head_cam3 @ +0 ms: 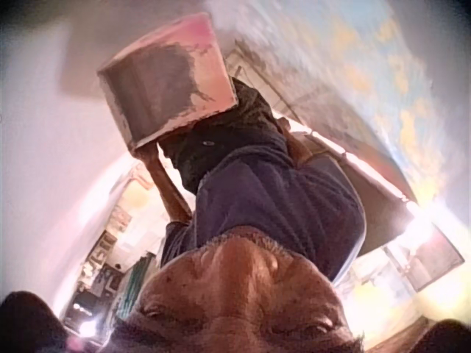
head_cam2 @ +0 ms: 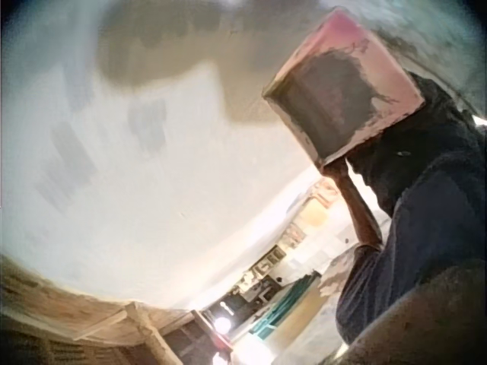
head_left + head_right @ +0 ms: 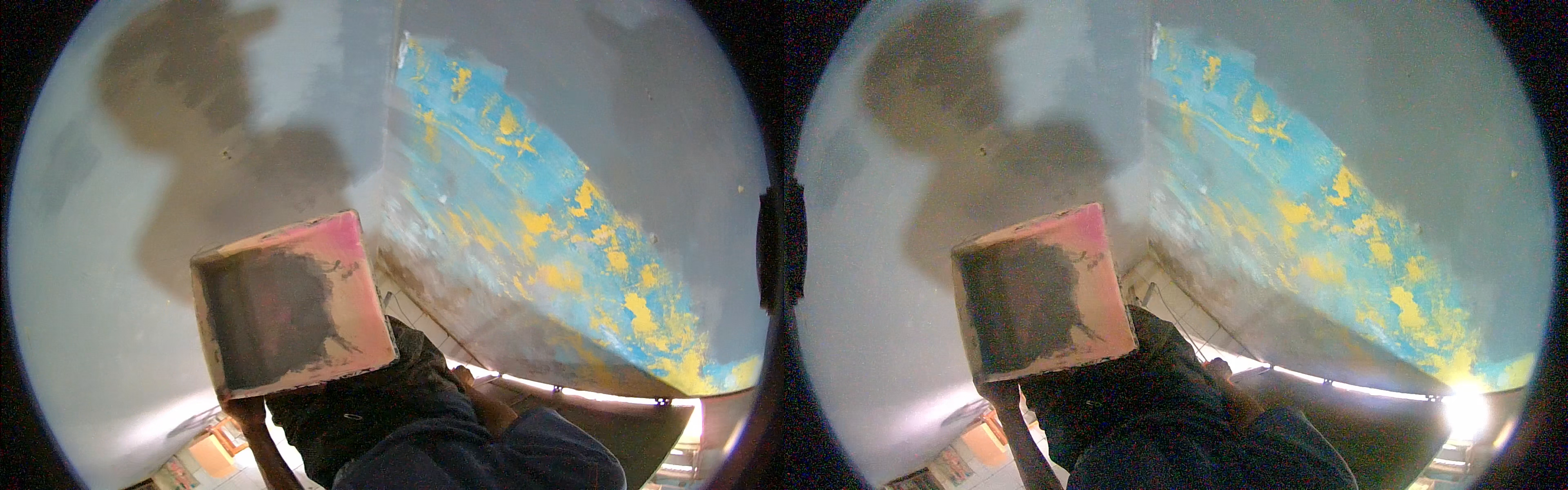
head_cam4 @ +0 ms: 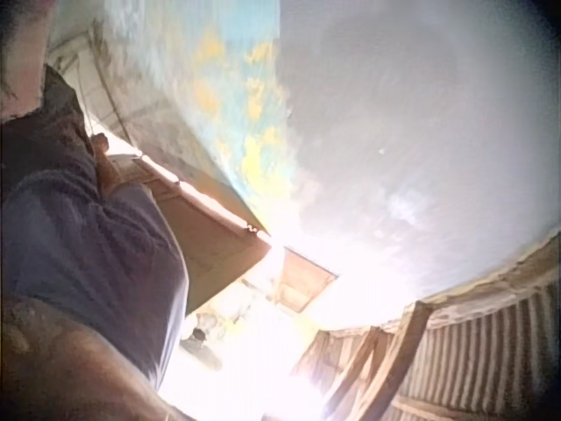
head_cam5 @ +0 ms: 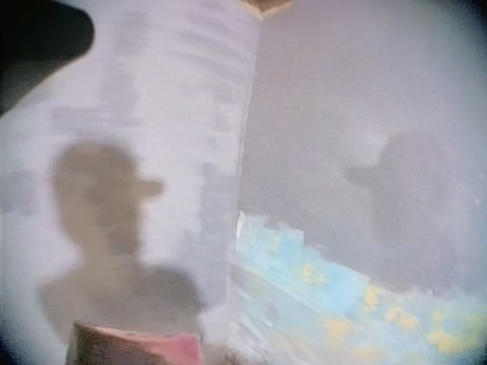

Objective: The person paints a ceiling and the upper section of a wall using a paint roller while holding a paint tray by hand.

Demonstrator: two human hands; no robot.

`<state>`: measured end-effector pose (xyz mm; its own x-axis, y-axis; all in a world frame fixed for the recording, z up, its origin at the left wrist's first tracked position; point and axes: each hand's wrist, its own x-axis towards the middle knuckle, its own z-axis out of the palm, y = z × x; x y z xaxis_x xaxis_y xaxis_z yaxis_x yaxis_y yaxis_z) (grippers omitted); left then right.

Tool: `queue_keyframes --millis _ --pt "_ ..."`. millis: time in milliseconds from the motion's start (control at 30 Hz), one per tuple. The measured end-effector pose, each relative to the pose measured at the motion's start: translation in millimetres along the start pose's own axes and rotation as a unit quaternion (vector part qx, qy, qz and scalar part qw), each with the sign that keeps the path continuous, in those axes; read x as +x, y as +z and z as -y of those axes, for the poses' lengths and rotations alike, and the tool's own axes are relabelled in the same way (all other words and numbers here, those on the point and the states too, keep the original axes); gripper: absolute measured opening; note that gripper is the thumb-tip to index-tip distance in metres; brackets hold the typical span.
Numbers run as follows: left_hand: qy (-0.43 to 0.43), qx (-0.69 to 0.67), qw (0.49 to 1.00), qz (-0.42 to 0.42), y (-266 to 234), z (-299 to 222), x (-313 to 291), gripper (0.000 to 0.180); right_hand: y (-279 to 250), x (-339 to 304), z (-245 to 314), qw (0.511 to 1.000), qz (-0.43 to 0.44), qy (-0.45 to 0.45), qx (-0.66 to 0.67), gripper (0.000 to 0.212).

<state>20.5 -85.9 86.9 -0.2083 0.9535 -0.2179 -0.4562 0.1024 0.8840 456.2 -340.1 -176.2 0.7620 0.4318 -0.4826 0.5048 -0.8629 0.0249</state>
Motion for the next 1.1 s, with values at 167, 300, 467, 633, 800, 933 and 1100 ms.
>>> queue_keyframes --millis 167,300,467,633,800,933,1100 --pt "-0.056 -0.151 0.987 -0.007 9.5 -2.3 0.6 0.067 -24.9 7.7 -2.1 0.999 -0.036 -0.003 0.030 0.032" --pt "-0.023 -0.096 0.995 -0.020 6.0 -17.8 -11.5 0.067 -138.3 -11.9 35.8 0.972 0.077 -0.220 0.000 0.038" --pt "-0.041 -0.208 0.977 0.033 12.0 -7.4 -6.3 0.065 -193.3 5.1 -1.0 0.970 -0.063 -0.211 0.105 0.039" --pt "-0.104 -0.199 0.974 0.039 8.1 -7.5 -2.0 0.063 -214.7 25.4 -18.3 0.918 -0.211 -0.306 0.141 0.026" --pt "-0.100 -0.223 0.969 0.035 15.6 -6.1 7.9 0.056 -240.7 49.7 -55.9 0.903 -0.204 -0.282 0.252 0.025" --pt "-0.110 -0.179 0.976 0.062 33.9 -23.3 7.2 0.058 -311.5 34.3 -66.8 0.841 -0.158 -0.417 0.305 0.022" --pt "-0.121 -0.182 0.975 0.051 41.1 -30.7 17.3 0.061 -402.1 -29.2 -23.7 0.881 -0.079 -0.404 0.235 0.023"
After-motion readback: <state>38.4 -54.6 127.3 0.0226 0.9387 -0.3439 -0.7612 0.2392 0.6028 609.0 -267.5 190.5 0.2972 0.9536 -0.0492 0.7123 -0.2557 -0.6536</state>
